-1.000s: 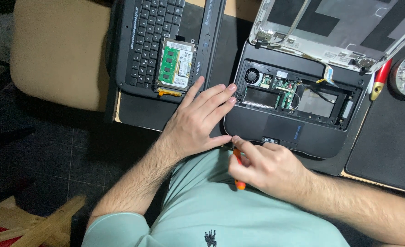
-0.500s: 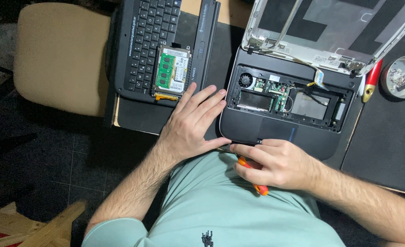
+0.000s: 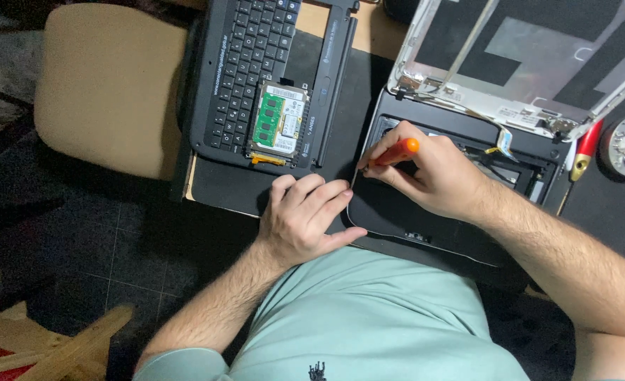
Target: Removing screws and detaching the internal top cover/palmrest from a laptop chassis.
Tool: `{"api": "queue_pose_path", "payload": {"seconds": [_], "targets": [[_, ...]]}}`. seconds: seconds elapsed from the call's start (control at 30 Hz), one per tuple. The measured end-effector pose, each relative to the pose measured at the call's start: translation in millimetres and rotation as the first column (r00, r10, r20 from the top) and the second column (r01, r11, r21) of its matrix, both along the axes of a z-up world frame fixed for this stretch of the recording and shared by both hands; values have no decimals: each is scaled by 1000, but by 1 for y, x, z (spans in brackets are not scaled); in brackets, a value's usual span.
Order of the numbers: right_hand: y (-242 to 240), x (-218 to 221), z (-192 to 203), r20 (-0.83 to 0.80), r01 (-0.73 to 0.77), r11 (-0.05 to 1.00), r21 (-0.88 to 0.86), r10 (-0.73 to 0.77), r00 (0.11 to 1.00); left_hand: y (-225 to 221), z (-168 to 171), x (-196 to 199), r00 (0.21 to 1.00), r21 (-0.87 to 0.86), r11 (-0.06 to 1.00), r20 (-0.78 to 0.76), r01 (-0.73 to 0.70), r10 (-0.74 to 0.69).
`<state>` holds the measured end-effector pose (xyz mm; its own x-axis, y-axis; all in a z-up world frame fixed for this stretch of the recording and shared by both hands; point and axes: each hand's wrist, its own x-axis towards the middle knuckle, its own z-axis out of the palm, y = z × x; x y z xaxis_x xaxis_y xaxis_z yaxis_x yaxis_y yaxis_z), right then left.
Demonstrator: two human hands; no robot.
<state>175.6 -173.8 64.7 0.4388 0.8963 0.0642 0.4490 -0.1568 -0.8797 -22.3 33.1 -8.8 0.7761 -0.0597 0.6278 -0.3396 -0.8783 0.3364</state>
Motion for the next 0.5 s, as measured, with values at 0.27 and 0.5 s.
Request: {"api": "queue_pose_path", "payload": {"seconds": [0.27, 0.5], "targets": [[4, 9, -11, 40, -13, 998, -68, 15, 999, 3, 2, 5, 1000, -32, 999, 21, 2, -2], [13, 10, 11, 203, -166, 967, -193, 205, 958, 3, 14, 9, 998, 20, 998, -3, -55, 55]]}}
